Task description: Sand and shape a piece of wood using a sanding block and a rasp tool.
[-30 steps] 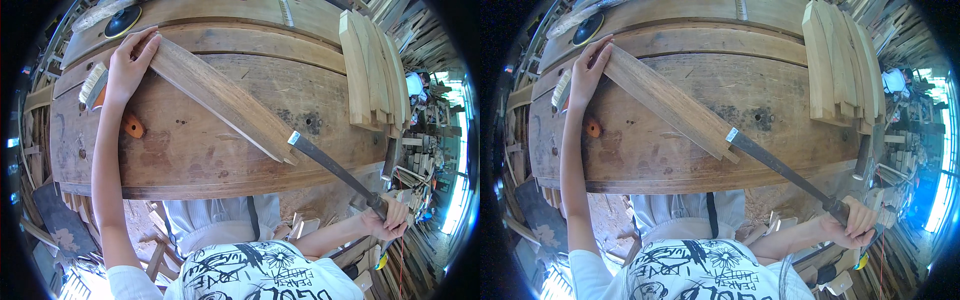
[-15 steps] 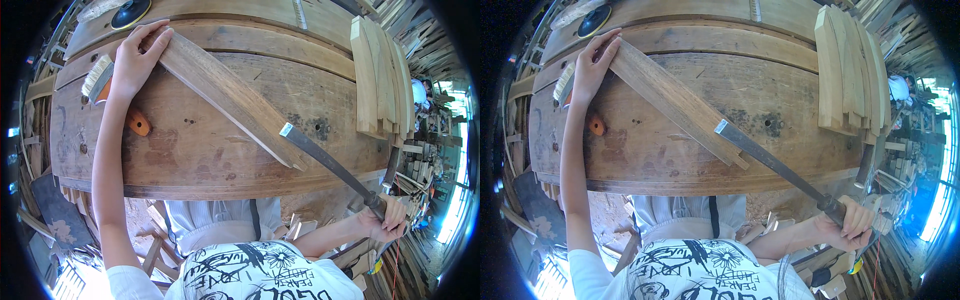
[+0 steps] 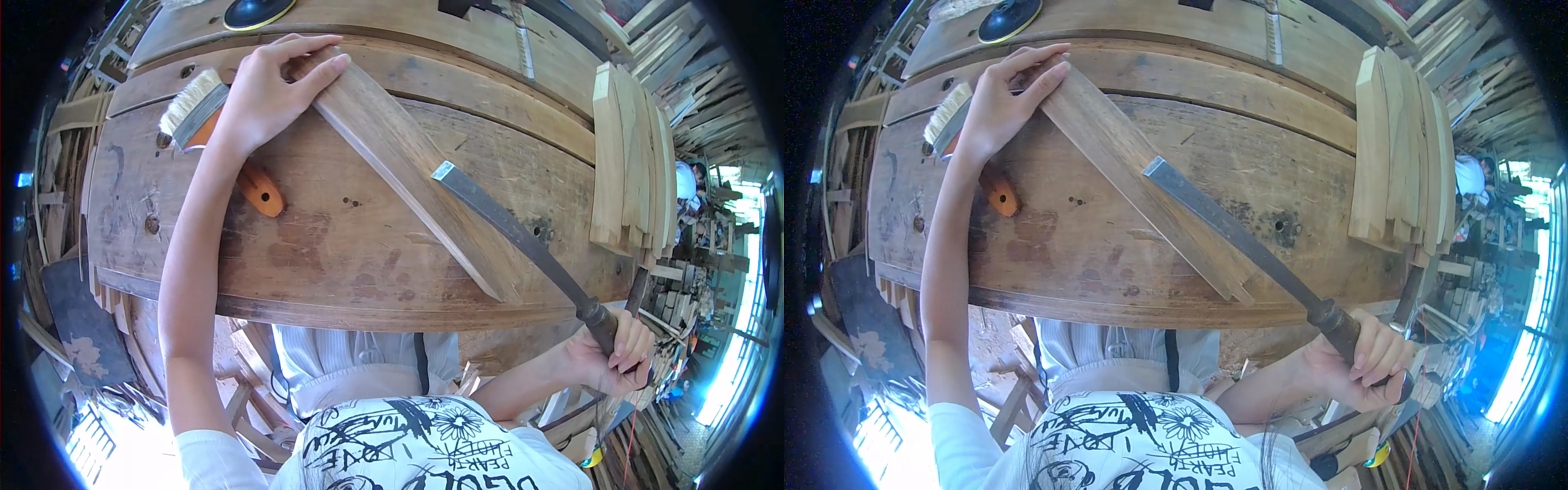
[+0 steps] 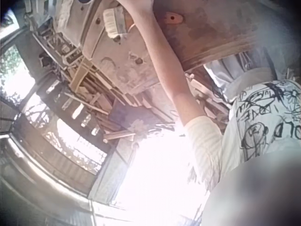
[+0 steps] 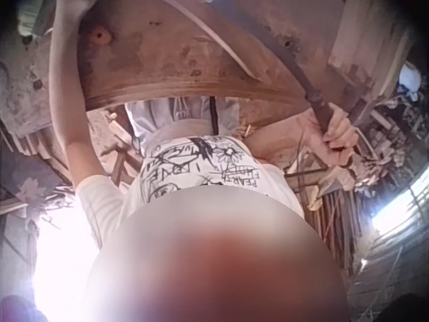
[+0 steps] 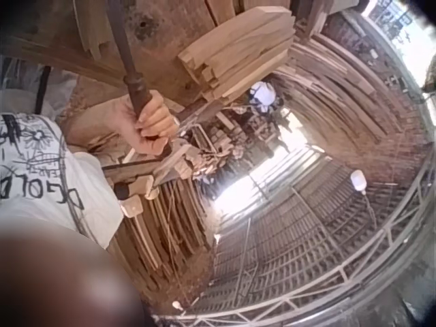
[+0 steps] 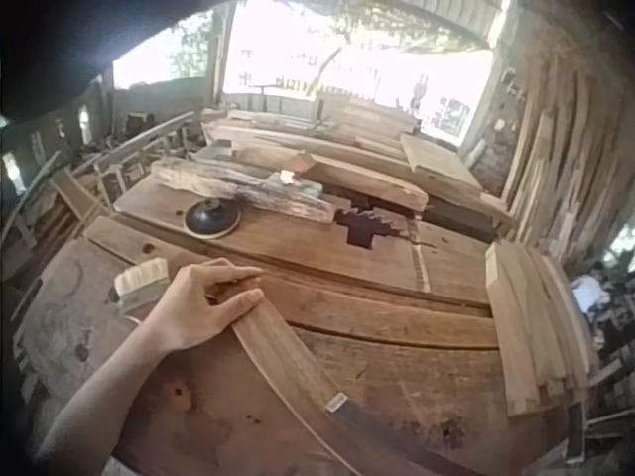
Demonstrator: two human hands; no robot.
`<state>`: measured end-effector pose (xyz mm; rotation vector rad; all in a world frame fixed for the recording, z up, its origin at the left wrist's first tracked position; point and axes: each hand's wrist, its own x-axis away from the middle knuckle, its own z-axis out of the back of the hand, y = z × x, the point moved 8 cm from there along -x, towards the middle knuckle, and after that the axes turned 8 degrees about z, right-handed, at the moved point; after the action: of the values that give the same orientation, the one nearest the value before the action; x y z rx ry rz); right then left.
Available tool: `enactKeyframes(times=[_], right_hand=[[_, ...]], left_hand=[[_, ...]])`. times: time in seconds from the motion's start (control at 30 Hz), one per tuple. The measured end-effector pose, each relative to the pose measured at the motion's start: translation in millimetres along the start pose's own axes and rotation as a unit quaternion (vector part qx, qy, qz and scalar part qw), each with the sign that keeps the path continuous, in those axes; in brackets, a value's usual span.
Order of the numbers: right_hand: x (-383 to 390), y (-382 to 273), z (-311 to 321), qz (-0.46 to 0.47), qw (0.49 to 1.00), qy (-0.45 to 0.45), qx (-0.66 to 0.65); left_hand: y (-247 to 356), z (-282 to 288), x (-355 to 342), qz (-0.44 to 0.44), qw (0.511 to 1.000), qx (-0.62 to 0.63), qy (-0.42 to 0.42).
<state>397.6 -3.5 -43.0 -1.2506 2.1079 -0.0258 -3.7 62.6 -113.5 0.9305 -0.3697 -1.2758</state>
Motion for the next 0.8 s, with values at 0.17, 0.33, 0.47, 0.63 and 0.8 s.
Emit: enactKeyframes(times=[0.17,0.33,0.47,0.63,0.8], right_hand=[[1,8,-6,0.006,1.0,-0.013,0.006],[7,22,-15,0.036,0.999,0.007,0.026],[10,29,-23,0.034,0.999,-0.007,0.026],[13,31,-28,0.04,0.999,-0.005,0.034],[15,39,-27,0.058,0.998,-0.008,0.032]], left_hand=[[-8,-3,-1,0.028,0.997,0.017,-0.064],[4,-10,4,0.012,0.993,0.033,-0.114],[5,-14,9,0.054,0.986,0.031,-0.155],[2,-12,10,0.051,0.981,0.11,-0.149],[2,-17,11,0.028,0.973,0.149,-0.175]])
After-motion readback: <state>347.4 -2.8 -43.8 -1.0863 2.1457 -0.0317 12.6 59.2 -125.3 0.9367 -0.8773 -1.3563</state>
